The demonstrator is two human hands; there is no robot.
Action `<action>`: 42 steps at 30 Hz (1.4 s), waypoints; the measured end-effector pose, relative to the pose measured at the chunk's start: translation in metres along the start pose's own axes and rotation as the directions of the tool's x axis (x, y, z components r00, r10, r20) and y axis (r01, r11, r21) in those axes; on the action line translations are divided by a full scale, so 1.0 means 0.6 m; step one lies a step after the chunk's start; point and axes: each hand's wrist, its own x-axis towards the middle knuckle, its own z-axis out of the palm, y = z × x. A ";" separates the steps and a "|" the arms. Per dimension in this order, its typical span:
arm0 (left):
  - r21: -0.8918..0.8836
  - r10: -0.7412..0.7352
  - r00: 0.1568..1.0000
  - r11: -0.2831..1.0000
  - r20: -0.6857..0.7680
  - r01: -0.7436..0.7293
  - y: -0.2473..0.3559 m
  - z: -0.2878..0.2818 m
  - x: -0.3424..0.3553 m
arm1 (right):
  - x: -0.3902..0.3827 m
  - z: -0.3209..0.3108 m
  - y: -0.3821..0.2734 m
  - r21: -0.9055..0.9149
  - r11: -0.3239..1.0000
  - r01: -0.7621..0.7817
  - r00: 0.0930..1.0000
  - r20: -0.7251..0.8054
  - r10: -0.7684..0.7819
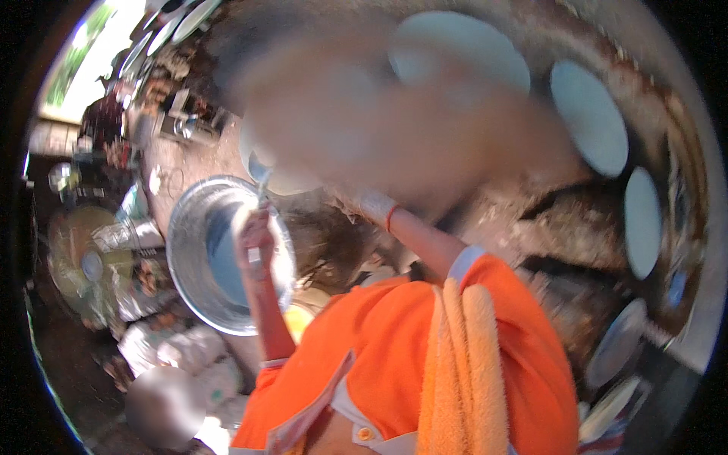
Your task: The person ladles batter onto multiple hot pans and spreads it into thin crepes using a wooden stick. They flip the crepes and stack them on a nearby surface, repeating the process continuously.
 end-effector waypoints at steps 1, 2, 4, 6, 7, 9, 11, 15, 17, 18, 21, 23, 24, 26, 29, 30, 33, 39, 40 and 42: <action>-0.282 -0.085 0.983 0.951 0.163 0.129 0.024 -0.012 -0.008 | 0.007 -0.030 -0.036 0.093 0.993 -0.073 0.991 0.123 0.061; -0.449 -0.075 0.891 0.843 0.448 0.297 0.031 -0.025 -0.010 | 0.030 -0.045 -0.018 0.014 1.000 0.012 0.997 0.072 -0.013; -0.256 0.031 0.832 0.957 0.554 0.135 0.001 -0.023 -0.015 | 0.078 -0.047 0.056 -0.311 0.930 0.197 0.971 -0.072 -0.229; -0.255 0.115 0.885 0.967 0.452 0.005 0.001 -0.003 -0.030 | 0.092 0.006 0.077 -0.532 0.800 0.278 0.960 0.121 -0.252; -0.344 0.136 0.900 0.939 0.413 0.015 -0.004 0.006 -0.031 | 0.094 0.018 0.075 -0.614 0.718 0.329 0.944 0.243 -0.224; -0.414 0.149 0.938 0.910 0.312 -0.007 0.020 -0.018 -0.067 | 0.073 0.042 0.018 -0.268 0.792 0.549 0.799 0.447 -0.403; -0.314 0.166 0.962 0.945 0.215 -0.093 0.048 -0.089 -0.107 | 0.080 0.033 0.061 -0.518 0.770 0.372 0.910 0.366 -0.193; 0.147 0.139 0.939 0.984 -0.316 -0.096 0.085 -0.274 -0.132 | 0.068 0.023 0.078 -0.583 0.781 0.222 0.969 0.220 -0.111; 0.351 0.065 0.850 0.925 -0.523 0.146 0.107 -0.429 -0.083 | 0.066 0.054 0.026 -0.557 0.766 0.323 0.920 0.375 -0.115; 0.413 -0.007 0.795 0.852 -0.607 0.322 0.104 -0.492 -0.058 | 0.052 0.057 0.002 -0.516 0.804 0.297 0.921 0.378 -0.098; 0.321 0.010 0.864 0.931 -0.504 0.177 0.082 -0.512 0.054 | 0.017 0.043 0.030 -0.197 0.977 -0.083 0.992 0.080 0.100; 0.359 0.052 0.904 0.926 -0.424 0.115 0.083 -0.478 0.093 | -0.002 0.026 0.052 -0.124 0.967 -0.224 0.964 -0.171 0.201; 0.358 0.073 0.918 0.931 -0.389 0.078 0.086 -0.473 0.109 | -0.002 0.020 0.044 -0.248 0.944 -0.217 0.955 -0.255 0.153; 0.315 0.048 0.948 0.947 -0.314 0.056 0.102 -0.493 0.134 | -0.011 0.011 0.064 -0.425 0.892 -0.151 0.938 -0.346 -0.006; -0.402 -0.103 0.993 0.913 -0.052 0.073 0.123 -0.439 0.145 | -0.032 0.007 0.114 -0.490 0.866 -0.101 0.961 -0.272 -0.041; -0.520 -0.077 0.997 0.851 0.020 0.076 0.132 -0.401 0.133 | -0.035 0.016 0.072 -0.438 0.881 -0.180 0.978 -0.172 0.115; -0.520 0.049 0.988 0.854 0.144 0.033 0.162 -0.318 0.069 | -0.055 0.010 0.077 -0.872 0.452 0.188 0.909 -0.020 -0.416; -0.349 0.215 0.952 0.928 0.217 -0.130 0.235 -0.075 -0.117 | -0.019 -0.055 0.201 -0.652 0.704 0.283 0.937 0.030 -0.349; -0.243 0.229 0.941 0.955 0.251 -0.167 0.269 -0.056 -0.133 | -0.013 -0.057 0.214 -0.623 0.720 0.306 0.932 0.043 -0.359; 0.017 0.193 0.925 0.977 0.327 -0.210 0.339 -0.013 -0.145 | 0.000 -0.062 0.244 -0.590 0.725 0.355 0.915 0.060 -0.400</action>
